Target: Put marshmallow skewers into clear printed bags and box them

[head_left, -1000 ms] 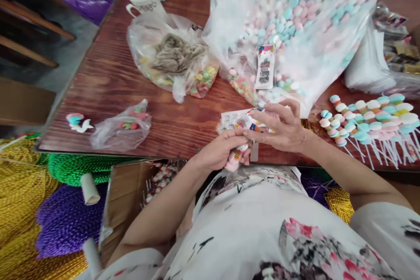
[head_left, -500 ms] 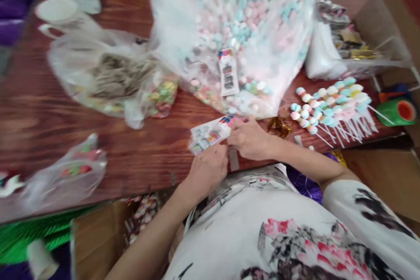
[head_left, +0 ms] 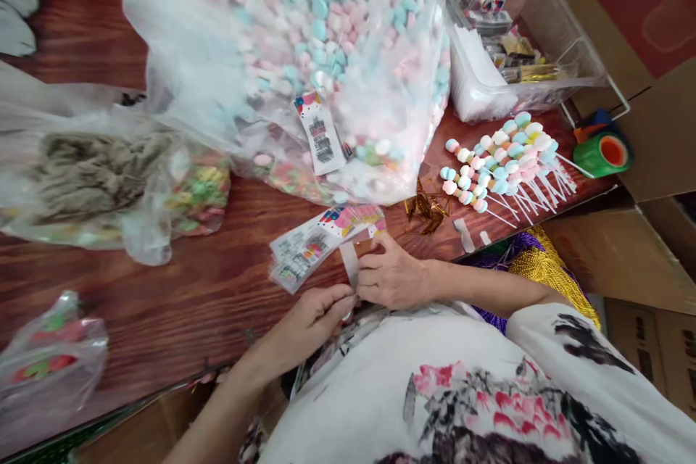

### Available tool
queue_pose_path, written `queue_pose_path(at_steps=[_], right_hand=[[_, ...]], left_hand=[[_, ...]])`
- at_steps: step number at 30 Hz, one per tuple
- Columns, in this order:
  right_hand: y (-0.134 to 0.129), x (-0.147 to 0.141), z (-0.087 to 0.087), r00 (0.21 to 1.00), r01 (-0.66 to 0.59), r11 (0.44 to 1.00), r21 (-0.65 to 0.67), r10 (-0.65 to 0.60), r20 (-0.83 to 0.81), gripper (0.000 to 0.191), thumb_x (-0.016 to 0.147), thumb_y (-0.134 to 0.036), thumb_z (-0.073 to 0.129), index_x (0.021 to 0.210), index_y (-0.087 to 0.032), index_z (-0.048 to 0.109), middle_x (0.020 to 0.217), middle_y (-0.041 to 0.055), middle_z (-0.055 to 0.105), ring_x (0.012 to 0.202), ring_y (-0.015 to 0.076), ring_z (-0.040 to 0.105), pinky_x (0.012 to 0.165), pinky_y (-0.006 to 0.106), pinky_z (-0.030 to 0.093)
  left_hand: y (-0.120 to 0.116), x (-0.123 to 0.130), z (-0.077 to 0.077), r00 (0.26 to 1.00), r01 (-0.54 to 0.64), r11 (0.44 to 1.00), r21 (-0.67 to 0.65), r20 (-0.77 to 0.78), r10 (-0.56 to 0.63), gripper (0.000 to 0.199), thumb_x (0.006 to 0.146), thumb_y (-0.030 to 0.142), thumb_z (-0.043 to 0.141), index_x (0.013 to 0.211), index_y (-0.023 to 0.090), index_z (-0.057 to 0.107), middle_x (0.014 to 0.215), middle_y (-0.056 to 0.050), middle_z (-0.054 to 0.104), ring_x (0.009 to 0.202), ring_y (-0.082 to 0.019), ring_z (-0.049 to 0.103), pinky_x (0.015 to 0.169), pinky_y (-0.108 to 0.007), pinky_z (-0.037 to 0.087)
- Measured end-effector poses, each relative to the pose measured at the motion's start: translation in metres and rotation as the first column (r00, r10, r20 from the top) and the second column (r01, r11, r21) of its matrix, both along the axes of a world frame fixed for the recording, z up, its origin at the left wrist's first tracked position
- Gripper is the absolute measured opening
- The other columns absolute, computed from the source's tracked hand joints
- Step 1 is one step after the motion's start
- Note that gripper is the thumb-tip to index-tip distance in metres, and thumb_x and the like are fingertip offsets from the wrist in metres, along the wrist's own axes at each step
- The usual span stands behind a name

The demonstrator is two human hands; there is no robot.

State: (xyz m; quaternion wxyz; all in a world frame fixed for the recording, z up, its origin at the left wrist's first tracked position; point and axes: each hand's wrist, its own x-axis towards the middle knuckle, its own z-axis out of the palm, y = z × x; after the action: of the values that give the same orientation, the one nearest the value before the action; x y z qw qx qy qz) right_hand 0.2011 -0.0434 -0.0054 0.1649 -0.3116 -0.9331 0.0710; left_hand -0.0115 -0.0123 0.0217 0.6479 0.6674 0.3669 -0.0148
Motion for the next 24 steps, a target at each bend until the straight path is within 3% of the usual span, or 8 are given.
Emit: queue_pose_path(at_steps=[4,7,10,12,14,17,19,24], right_hand=[[-0.012,0.001,-0.002,0.979,0.177,0.934,-0.311,-0.199,-0.039,0.014,0.091,-0.020,0.054,0.085,-0.019,0.066,0.083,0.0015,0.070,0.082,0.0168,0.050,0.079,0.040,0.024],[-0.018,-0.002,-0.003,0.950,0.245,0.889,-0.386,-0.300,-0.087,0.018,0.093,-0.023,0.052,0.087,-0.020,0.069,0.087,0.0019,0.074,0.083,0.0163,0.051,0.075,0.038,0.023],[-0.021,-0.001,-0.002,0.912,0.330,0.879,-0.344,-0.391,-0.124,0.022,0.093,-0.026,0.053,0.080,-0.019,0.069,0.081,0.0022,0.074,0.082,0.0165,0.050,0.076,0.039,0.021],[-0.022,0.008,0.003,0.871,0.403,0.864,-0.300,-0.463,-0.165,0.022,0.094,-0.028,0.053,0.082,-0.020,0.069,0.082,0.0021,0.073,0.086,0.0173,0.051,0.078,0.039,0.022],[-0.019,0.024,0.008,0.783,0.549,0.799,-0.246,-0.595,-0.184,0.021,0.095,-0.029,0.052,0.085,-0.021,0.069,0.087,0.0032,0.073,0.094,0.0190,0.050,0.082,0.040,0.022],[-0.007,0.050,0.011,0.574,0.797,0.587,-0.139,-0.809,-0.129,0.022,0.095,-0.032,0.052,0.086,-0.020,0.069,0.096,0.0065,0.070,0.105,0.0238,0.047,0.085,0.042,0.024],[0.006,0.060,0.009,0.494,0.864,0.497,-0.077,-0.868,-0.055,0.023,0.092,-0.038,0.057,0.084,-0.020,0.069,0.100,0.0085,0.068,0.109,0.0272,0.044,0.086,0.044,0.025],[0.031,0.057,-0.003,0.453,0.891,0.451,-0.043,-0.888,0.074,0.022,0.089,-0.037,0.058,0.083,-0.018,0.069,0.102,0.0118,0.065,0.107,0.0296,0.043,0.084,0.046,0.028]], left_hand=[[-0.004,0.007,0.004,0.993,0.100,0.862,0.498,0.009,-0.120,0.028,0.096,0.028,0.043,0.089,0.016,0.067,0.076,-0.003,0.065,0.069,-0.014,0.058,0.067,-0.024,0.045],[-0.006,0.009,-0.001,0.983,0.160,0.755,0.635,-0.032,-0.182,0.027,0.096,0.024,0.042,0.092,0.015,0.068,0.075,-0.004,0.065,0.069,-0.014,0.059,0.066,-0.025,0.045],[-0.007,0.010,-0.007,0.978,0.178,0.703,0.688,-0.046,-0.203,0.026,0.096,0.023,0.043,0.096,0.015,0.068,0.080,-0.006,0.067,0.074,-0.015,0.061,0.068,-0.025,0.047],[-0.007,0.011,-0.011,0.983,0.133,0.699,0.702,-0.005,-0.181,0.025,0.096,0.021,0.044,0.093,0.014,0.068,0.080,-0.006,0.067,0.073,-0.015,0.061,0.067,-0.024,0.047],[-0.007,0.012,-0.014,0.989,0.053,0.721,0.691,0.064,-0.134,0.024,0.095,0.020,0.046,0.088,0.014,0.068,0.075,-0.004,0.066,0.069,-0.013,0.060,0.065,-0.023,0.046],[-0.007,0.014,-0.015,0.983,-0.097,0.774,0.626,0.184,-0.026,0.022,0.093,0.021,0.050,0.085,0.014,0.070,0.069,-0.001,0.063,0.063,-0.011,0.057,0.061,-0.021,0.044],[-0.008,0.015,-0.016,0.965,-0.204,0.806,0.556,0.253,0.070,0.020,0.092,0.022,0.053,0.088,0.014,0.072,0.069,-0.001,0.064,0.061,-0.010,0.056,0.059,-0.021,0.043],[-0.007,0.017,-0.019,0.874,-0.443,0.841,0.311,0.357,0.329,0.018,0.085,0.027,0.063,0.091,0.017,0.076,0.073,-0.002,0.067,0.063,-0.012,0.058,0.060,-0.022,0.046]])
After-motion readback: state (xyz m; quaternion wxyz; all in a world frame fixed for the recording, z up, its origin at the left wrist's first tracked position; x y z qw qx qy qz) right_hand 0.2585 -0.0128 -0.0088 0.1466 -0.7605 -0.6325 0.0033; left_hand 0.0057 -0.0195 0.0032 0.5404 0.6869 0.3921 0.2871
